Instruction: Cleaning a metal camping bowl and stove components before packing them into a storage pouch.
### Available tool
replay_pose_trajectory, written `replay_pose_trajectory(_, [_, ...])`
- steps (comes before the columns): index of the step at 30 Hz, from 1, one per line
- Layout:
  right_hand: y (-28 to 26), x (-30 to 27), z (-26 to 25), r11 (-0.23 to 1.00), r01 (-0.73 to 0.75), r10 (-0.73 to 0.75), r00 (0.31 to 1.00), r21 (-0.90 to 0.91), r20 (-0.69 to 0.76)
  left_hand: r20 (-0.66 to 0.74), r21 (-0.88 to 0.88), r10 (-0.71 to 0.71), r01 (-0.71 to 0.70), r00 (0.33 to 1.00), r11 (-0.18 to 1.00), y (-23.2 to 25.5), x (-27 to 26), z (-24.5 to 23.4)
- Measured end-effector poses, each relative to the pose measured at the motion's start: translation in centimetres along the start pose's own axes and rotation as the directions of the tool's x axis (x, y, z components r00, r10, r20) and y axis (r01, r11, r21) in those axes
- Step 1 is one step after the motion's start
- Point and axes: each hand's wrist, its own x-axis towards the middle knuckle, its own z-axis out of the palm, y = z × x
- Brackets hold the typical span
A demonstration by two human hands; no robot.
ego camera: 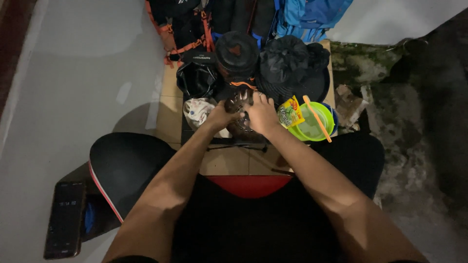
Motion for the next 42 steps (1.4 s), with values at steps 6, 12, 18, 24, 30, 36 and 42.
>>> replay_pose_trajectory(6, [-2.3, 0.9, -2.8, 0.985, -0.136, 0.153, 0.972, -0.106, 0.181, -0.028, 0.039, -0.093, 0.095, 0.995, 0.995, -1.0, 1.2, 0.3])
replay_pose_trajectory(12, [-3.0, 1.1, -3.3, 0.973, -0.214, 0.228, 0.942, -0.083, 0.247, -0.092, 0.04, -0.206, 0.21, 0.974, 0.977, -5.6, 6.3, 1.8])
replay_pose_trajectory(18, [0.4, 1.0, -1.3, 0.977, -0.203, 0.19, 0.967, 0.063, 0.17, -0.139, -0.202, -0.315, 0.284, 0.939, 0.937, 0.1, 1.4, 0.1])
replay_pose_trajectory(24, [3.3, -1.2, 0.0, 0.898, 0.21, -0.065, 0.932, 0.386, -0.357, -0.112, -0.163, -0.143, 0.124, 0.983, 0.979, 3.8, -1.5, -1.1])
replay_pose_trajectory(30, [3.1, -3.0, -1.3, 0.586, 0.392, 0.046, 0.858, 0.709, -0.512, 0.085, -0.61, 0.01, 0.044, 0.996, 0.791, 8.5, -5.3, -1.2])
replay_pose_trajectory(36, [3.7, -3.5, -1.6, 0.578, 0.462, 0.033, 0.811, 0.673, -0.584, 0.037, -0.734, 0.351, -0.213, 0.936, 0.645, 4.5, -0.8, 0.9])
replay_pose_trajectory(42, [4.7, -3.6, -1.6, 0.61, 0.454, 0.021, 0.81, 0.649, -0.586, 0.043, -0.712, 0.408, -0.258, 0.912, 0.653, 7.2, -4.6, 0.2])
